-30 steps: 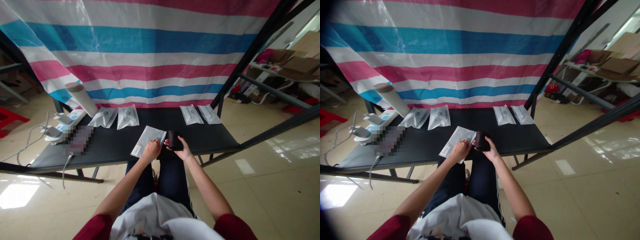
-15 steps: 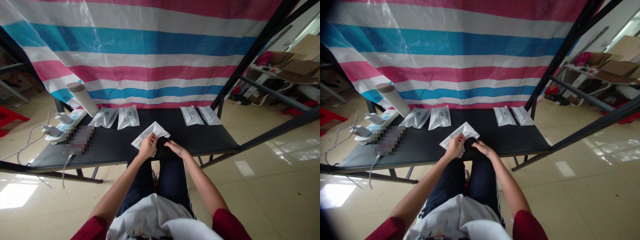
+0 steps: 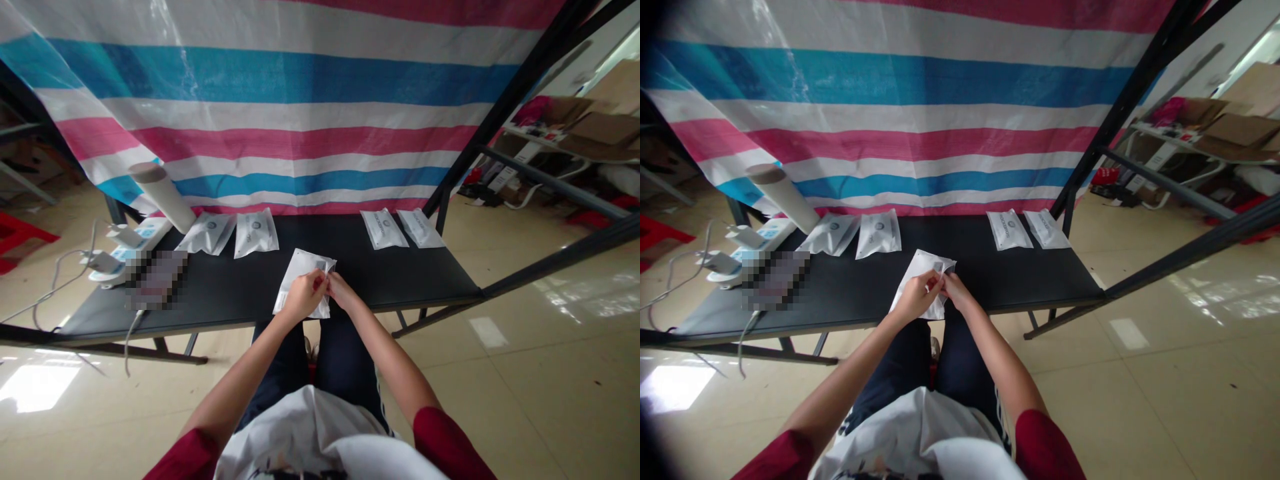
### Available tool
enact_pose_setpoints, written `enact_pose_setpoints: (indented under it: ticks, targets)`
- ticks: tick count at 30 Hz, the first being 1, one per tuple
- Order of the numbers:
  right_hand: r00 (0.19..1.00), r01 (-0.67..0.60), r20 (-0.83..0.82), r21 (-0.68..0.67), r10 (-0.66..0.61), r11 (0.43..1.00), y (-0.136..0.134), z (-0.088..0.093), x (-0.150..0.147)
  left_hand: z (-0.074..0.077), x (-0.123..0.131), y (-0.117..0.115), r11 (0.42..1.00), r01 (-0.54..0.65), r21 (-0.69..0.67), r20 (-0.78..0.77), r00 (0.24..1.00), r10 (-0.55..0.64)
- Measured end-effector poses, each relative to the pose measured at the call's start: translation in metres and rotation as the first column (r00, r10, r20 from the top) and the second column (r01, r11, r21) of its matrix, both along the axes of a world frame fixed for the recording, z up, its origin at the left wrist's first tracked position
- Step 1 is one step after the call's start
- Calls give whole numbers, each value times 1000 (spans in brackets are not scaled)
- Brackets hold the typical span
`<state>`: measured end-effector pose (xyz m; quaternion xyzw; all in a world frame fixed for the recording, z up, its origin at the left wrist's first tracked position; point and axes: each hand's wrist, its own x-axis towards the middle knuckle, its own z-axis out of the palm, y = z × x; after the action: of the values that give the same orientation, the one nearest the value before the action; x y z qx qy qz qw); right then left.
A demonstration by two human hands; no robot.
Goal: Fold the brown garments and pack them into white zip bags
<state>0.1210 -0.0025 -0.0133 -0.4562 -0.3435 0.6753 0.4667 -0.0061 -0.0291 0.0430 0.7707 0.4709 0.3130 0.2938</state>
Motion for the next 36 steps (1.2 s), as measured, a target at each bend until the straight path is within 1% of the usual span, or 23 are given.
enact_pose_setpoints:
  ticks: [2, 6, 9, 11, 13, 15, 17, 20, 22, 24, 27, 29, 32, 33, 34, 36]
  targets:
    - [999, -36, 16, 25, 35, 999, 2, 1, 0, 0, 3, 0, 1000, -1, 1, 16, 1000, 1]
    - [997, -65, 41, 56, 63, 996, 3, 6, 3, -3, 5, 0, 1000, -25, 14, 45, 999, 24]
    - [991, -124, 58, 116, 118, 985, -3, 11, 13, -5, 1, -6, 998, -33, 55, 54, 998, 30]
    - [986, -156, 92, 171, 142, 973, -7, 13, 22, -6, -4, -13, 996, -8, 90, 33, 999, 6]
    - [987, -120, 127, 199, 96, 973, -10, 12, 29, -7, -8, -22, 991, 36, 127, -7, 999, -36]
    - [986, -45, 167, 199, 11, 979, -11, 8, 34, -8, -12, -27, 982, 54, 183, -48, 998, -46]
    - [977, -1, 209, 203, -42, 979, -10, 1, 36, -10, -18, -27, 968, 17, 252, -80, 997, 3]
    - [967, -10, 249, 246, -54, 969, -5, -7, 34, -18, -31, -14, 950, -57, 308, -103, 990, 92]
    - [964, -5, 260, 256, -64, 967, -2, -10, 31, -24, -39, -4, 959, -61, 278, -105, 990, 93]
    - [957, 16, 275, 271, -94, 962, 1, -11, 25, -30, -43, 2, 975, -34, 220, -110, 992, 59]
    - [939, 49, 307, 335, -158, 941, 5, -9, 15, -33, -40, 0, 985, 15, 173, -168, 986, 15]
    - [932, 16, 333, 364, -146, 931, 6, -7, 11, -32, -34, -6, 986, 9, 169, -232, 972, 31]
    - [940, -110, 340, 351, -17, 930, 4, -3, 15, -30, -28, -11, 980, -77, 183, -324, 936, 134]
    - [946, -126, 325, 340, 9, 932, 2, -1, 20, -29, -28, -12, 976, -98, 195, -351, 922, 163]
    - [951, -115, 308, 325, 10, 939, -1, 1, 26, -28, -28, -12, 972, -107, 211, -375, 909, 182]
    - [953, -32, 299, 288, -58, 957, -13, 5, 41, -27, -29, -14, 963, -98, 252, -412, 889, 198]
